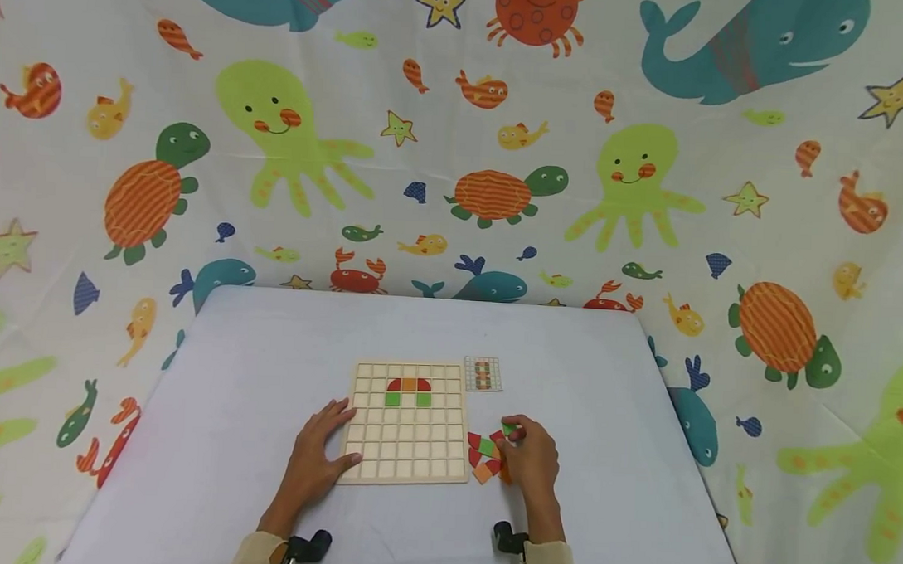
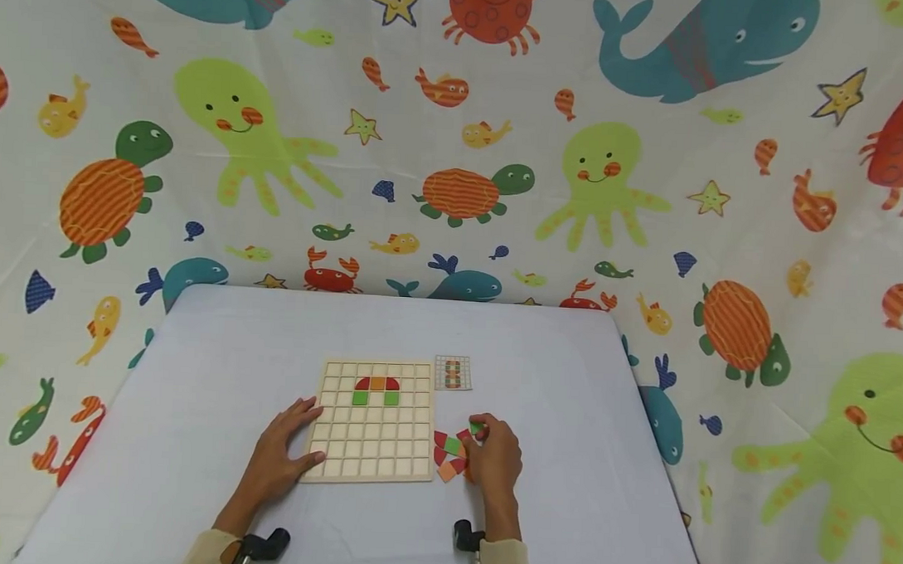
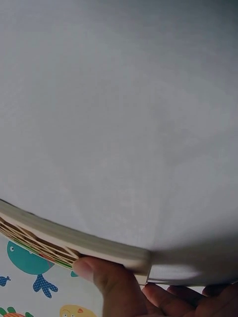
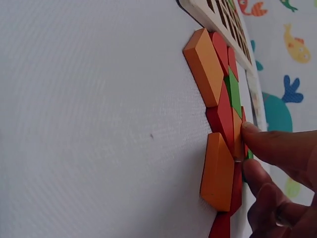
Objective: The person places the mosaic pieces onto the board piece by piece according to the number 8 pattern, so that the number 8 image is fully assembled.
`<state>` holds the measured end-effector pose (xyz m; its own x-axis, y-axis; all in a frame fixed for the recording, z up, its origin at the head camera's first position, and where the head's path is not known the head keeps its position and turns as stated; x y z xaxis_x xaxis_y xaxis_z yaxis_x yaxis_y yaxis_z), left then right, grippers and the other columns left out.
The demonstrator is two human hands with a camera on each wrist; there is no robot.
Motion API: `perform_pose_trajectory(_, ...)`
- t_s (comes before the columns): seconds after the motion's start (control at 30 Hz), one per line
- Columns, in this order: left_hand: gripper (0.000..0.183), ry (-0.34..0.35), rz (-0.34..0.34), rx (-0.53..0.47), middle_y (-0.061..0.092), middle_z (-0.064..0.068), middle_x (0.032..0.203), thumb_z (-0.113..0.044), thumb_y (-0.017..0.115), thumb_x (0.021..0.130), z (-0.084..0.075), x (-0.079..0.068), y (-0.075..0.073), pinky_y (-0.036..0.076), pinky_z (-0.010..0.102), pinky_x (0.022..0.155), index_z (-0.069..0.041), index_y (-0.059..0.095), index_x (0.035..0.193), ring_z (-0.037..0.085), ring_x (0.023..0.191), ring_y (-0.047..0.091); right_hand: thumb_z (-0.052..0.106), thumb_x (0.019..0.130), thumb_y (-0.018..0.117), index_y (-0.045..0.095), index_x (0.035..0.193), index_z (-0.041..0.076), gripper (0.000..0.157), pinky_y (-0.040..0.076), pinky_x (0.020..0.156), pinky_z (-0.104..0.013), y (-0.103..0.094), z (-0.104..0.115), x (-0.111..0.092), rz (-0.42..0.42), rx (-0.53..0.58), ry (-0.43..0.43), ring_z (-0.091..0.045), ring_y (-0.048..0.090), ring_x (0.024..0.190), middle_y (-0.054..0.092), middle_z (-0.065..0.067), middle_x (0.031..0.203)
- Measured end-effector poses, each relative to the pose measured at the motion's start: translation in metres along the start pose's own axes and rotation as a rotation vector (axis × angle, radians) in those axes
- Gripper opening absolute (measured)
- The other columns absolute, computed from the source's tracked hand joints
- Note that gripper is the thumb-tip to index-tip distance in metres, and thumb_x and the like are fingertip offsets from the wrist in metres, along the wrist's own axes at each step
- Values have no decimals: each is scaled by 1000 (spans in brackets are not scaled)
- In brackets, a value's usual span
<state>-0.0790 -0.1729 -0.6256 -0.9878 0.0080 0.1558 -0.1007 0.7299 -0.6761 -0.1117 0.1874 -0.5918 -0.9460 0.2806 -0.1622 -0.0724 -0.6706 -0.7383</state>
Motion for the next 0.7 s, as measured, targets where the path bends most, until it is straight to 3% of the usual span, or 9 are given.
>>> perform_pose_trajectory(0.33,81,-8,7,11,51,16,163,-15,95,74,1,1,1,26,70,124,-7,61,147,44,156,38,14,93,82,82,118,24,27,51,67,-32,4,3,0,10,-85,-46,-20,63,87,70,-4,100)
perform_pose_trajectory(0.7,81,-21,18,10,49,15,165,-16,95,76,1,1,2,25,69,126,-9,60,149,43,157,36,10,90,83,83,120,23,33,46,61,-27,4,3,-7,15,-106,-99,-17,60,82,71,-4,99)
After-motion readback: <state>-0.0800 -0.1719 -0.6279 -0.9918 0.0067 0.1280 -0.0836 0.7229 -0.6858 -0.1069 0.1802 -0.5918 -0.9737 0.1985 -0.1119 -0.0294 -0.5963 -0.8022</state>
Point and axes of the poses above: each hand's wrist, its own x-axis towards the middle knuckle, its own y-axis out of the palm, z = x × y, the point moved 2 cm from there along x, towards the middle knuckle
